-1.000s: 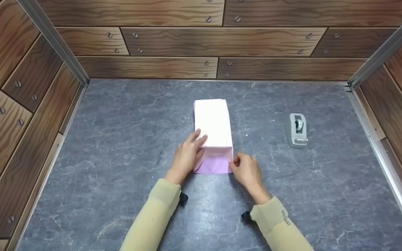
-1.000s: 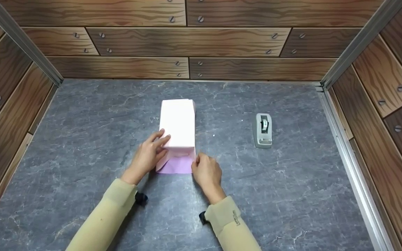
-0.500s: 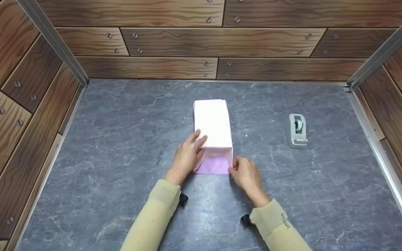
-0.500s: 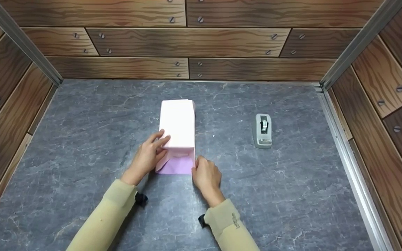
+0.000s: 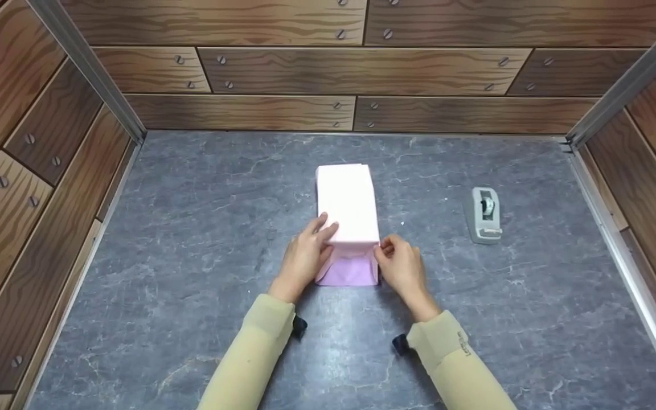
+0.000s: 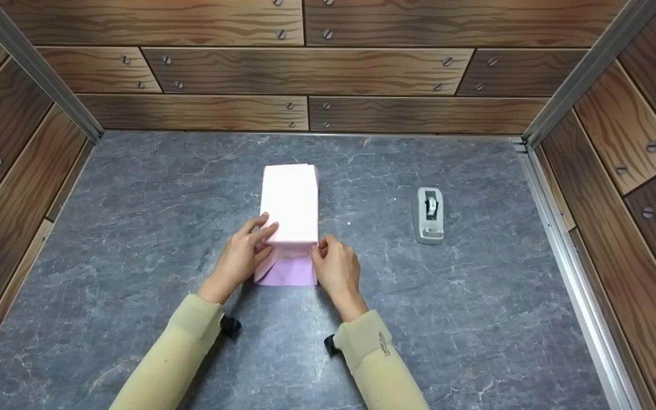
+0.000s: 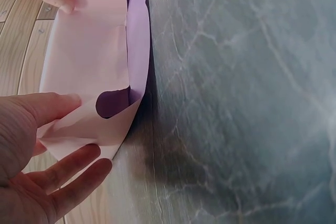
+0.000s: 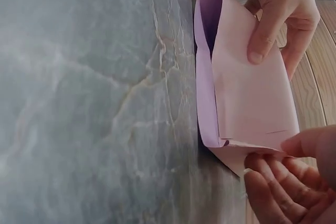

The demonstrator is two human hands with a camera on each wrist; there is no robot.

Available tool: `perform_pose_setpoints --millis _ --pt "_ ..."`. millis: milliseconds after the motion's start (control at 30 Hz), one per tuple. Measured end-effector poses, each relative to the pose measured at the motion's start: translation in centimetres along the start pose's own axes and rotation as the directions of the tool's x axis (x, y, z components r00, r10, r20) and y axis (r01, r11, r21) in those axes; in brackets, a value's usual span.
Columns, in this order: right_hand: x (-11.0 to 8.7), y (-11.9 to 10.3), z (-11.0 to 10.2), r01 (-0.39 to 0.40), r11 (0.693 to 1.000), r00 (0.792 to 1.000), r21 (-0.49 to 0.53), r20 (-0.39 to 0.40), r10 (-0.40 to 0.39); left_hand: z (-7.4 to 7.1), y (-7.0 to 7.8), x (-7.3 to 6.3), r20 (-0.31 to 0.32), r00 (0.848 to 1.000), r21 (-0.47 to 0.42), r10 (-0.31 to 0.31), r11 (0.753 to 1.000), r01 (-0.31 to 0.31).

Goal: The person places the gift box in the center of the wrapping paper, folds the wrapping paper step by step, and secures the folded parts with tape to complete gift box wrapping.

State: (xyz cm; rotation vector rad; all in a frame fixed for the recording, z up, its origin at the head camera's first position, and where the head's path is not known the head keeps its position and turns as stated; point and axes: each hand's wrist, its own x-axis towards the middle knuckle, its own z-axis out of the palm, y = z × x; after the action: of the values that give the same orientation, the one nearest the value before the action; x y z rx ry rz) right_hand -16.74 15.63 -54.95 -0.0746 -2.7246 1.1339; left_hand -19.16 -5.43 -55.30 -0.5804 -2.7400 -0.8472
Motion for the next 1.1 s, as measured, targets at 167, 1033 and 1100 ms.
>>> perform_pose_setpoints --millis 167,1033,1100 --pt "0.0 0.3 0.1 0.003 0.999 0.999 0.04 -0.036 -0.001 0.0 0.2 0.1 0.007 1.0 0.005 -0.018 1.0 0.018" --pt "-3.1 1.6 0.0 -0.106 0.993 0.989 0.043 0.108 0.101 0.0 0.2 0.0 -0.009 1.0 0.025 -0.013 1.0 0.014" --pt "-3.1 1.6 0.0 -0.128 0.989 0.986 0.069 0.12 0.119 0.0 0.3 0.0 0.0 1.0 0.024 -0.015 1.0 0.015"
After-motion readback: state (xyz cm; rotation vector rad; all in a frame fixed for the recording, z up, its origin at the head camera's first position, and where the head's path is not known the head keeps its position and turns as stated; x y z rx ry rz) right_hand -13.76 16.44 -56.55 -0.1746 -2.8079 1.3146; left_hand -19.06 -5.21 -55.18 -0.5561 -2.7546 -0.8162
